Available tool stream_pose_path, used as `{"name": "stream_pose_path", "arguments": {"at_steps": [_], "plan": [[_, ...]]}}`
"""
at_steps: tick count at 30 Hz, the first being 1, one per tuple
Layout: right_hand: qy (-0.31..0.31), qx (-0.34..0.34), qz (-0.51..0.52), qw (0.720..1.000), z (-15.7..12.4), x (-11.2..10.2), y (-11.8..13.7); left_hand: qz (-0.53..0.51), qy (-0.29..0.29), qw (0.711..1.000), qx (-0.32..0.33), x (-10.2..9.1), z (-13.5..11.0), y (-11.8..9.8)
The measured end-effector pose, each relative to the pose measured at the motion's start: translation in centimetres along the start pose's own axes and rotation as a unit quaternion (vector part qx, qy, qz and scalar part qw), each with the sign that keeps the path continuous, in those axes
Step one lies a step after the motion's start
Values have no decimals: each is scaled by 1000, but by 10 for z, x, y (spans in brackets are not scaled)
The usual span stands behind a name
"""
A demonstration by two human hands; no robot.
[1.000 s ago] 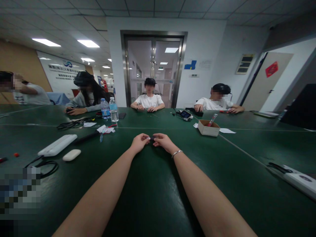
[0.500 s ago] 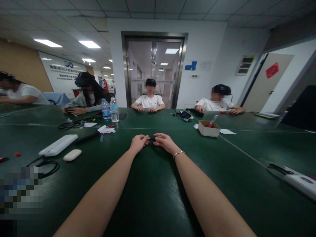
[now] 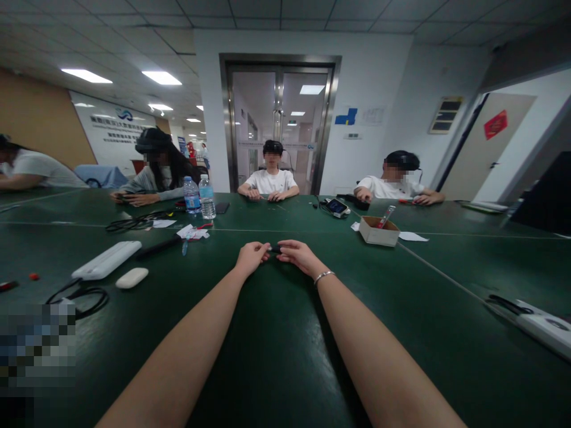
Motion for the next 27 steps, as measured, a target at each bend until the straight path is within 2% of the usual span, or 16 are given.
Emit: {"name": "stream_pose_path", "arguments": {"at_steps": [27], "plan": [[16,-5,9,1000,1,-1,-1,13,-1,1000,-3,0,2,5]]}}
Point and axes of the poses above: each hand's wrist, its own z-axis towards the middle knuckle, its own x-axis out of the palm, y = z × x, the point moved 1 cm from there along z, towards the middle knuckle, and after that the axes turned 11 degrees about y, right-handed, at the moved point
